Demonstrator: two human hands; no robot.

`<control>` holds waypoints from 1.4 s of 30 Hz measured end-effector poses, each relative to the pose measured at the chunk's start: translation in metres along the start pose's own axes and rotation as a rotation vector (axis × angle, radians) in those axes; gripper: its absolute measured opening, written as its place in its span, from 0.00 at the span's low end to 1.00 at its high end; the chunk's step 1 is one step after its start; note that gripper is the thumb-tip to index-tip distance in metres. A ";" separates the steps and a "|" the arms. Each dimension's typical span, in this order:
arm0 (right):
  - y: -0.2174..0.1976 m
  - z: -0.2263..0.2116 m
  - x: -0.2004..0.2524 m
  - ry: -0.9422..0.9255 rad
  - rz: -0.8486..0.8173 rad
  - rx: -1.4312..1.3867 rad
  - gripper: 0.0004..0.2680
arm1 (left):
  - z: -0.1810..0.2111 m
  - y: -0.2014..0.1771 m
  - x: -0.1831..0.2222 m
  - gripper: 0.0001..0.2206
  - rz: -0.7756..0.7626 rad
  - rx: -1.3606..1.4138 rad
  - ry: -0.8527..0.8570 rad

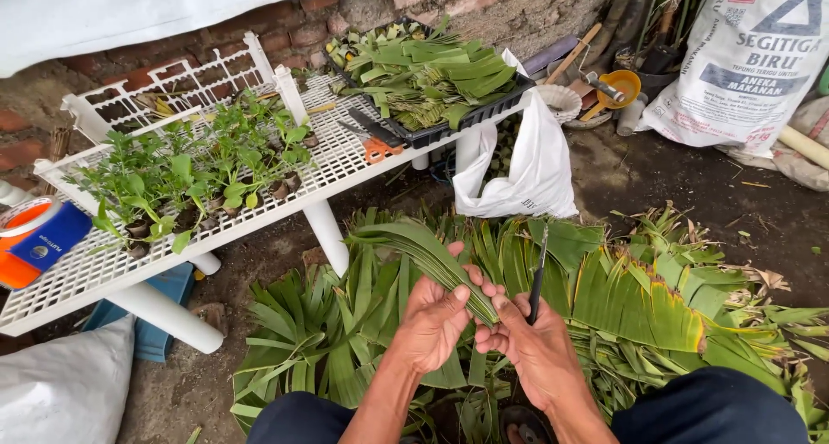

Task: Tearing banana leaves into uniform strips for further use or processing using hands and a small knife.

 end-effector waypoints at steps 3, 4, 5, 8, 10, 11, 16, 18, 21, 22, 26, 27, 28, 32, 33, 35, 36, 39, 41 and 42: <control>-0.004 0.007 0.003 -0.032 0.003 0.037 0.08 | -0.003 -0.011 0.002 0.21 0.038 0.083 0.007; -0.001 0.011 0.006 -0.030 0.001 0.034 0.08 | -0.007 -0.014 0.003 0.21 0.041 0.080 0.008; -0.001 0.018 0.008 0.008 0.050 0.102 0.06 | -0.006 -0.022 0.005 0.20 0.100 0.092 0.035; -0.003 0.048 0.011 0.015 0.095 0.209 0.07 | -0.016 -0.055 0.016 0.12 0.234 0.098 0.059; 0.001 0.065 0.019 -0.014 0.089 0.249 0.09 | -0.023 -0.074 0.027 0.11 0.313 0.095 0.058; 0.002 0.074 0.025 0.024 0.108 0.283 0.08 | -0.019 -0.084 0.033 0.11 0.394 0.082 0.136; -0.005 0.123 0.036 0.000 0.066 0.172 0.08 | -0.023 -0.115 0.063 0.16 0.572 0.119 0.212; -0.003 0.141 0.037 0.082 0.031 0.152 0.06 | -0.025 -0.129 0.068 0.14 0.615 0.173 0.206; -0.002 0.161 0.041 0.174 -0.014 0.118 0.06 | -0.020 -0.138 0.086 0.12 0.731 0.138 0.205; -0.007 0.151 0.037 0.174 -0.013 0.112 0.06 | -0.014 -0.132 0.085 0.12 0.732 0.132 0.203; -0.021 0.112 0.024 0.279 0.021 0.224 0.09 | -0.017 -0.113 0.100 0.08 0.861 -0.280 -0.104; -0.025 0.098 0.021 0.288 0.056 0.272 0.10 | -0.025 -0.107 0.103 0.08 0.869 -0.462 -0.261; -0.028 0.101 0.019 0.297 0.063 0.273 0.10 | -0.033 -0.099 0.107 0.08 0.874 -0.457 -0.271; -0.028 0.112 0.015 0.318 0.061 0.085 0.15 | -0.064 -0.097 0.112 0.21 0.597 -1.274 -0.530; -0.031 0.115 0.016 0.324 0.098 0.137 0.16 | -0.073 -0.105 0.112 0.32 0.469 -1.591 -0.563; -0.029 0.114 0.022 0.344 0.127 0.181 0.16 | -0.084 -0.126 0.120 0.33 0.473 -1.707 -0.583; -0.029 0.113 0.024 0.359 0.150 0.227 0.17 | -0.088 -0.136 0.122 0.33 0.479 -1.827 -0.592; -0.026 0.112 0.024 0.322 0.122 0.257 0.18 | -0.086 -0.119 0.119 0.13 0.497 -1.768 -0.660; -0.019 0.105 0.027 0.368 0.095 0.216 0.20 | -0.087 -0.121 0.120 0.12 0.496 -1.785 -0.624; -0.013 0.104 0.028 0.414 0.058 0.174 0.22 | -0.086 -0.121 0.120 0.11 0.504 -1.804 -0.582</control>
Point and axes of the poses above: each hand's wrist, its own x-axis away from the middle knuckle, its own y-axis out of the palm, z = x × y, the point moved 9 cm from there along -x, towards the middle knuckle, and after that the axes turned 8 degrees about x, right-handed, at the moved point
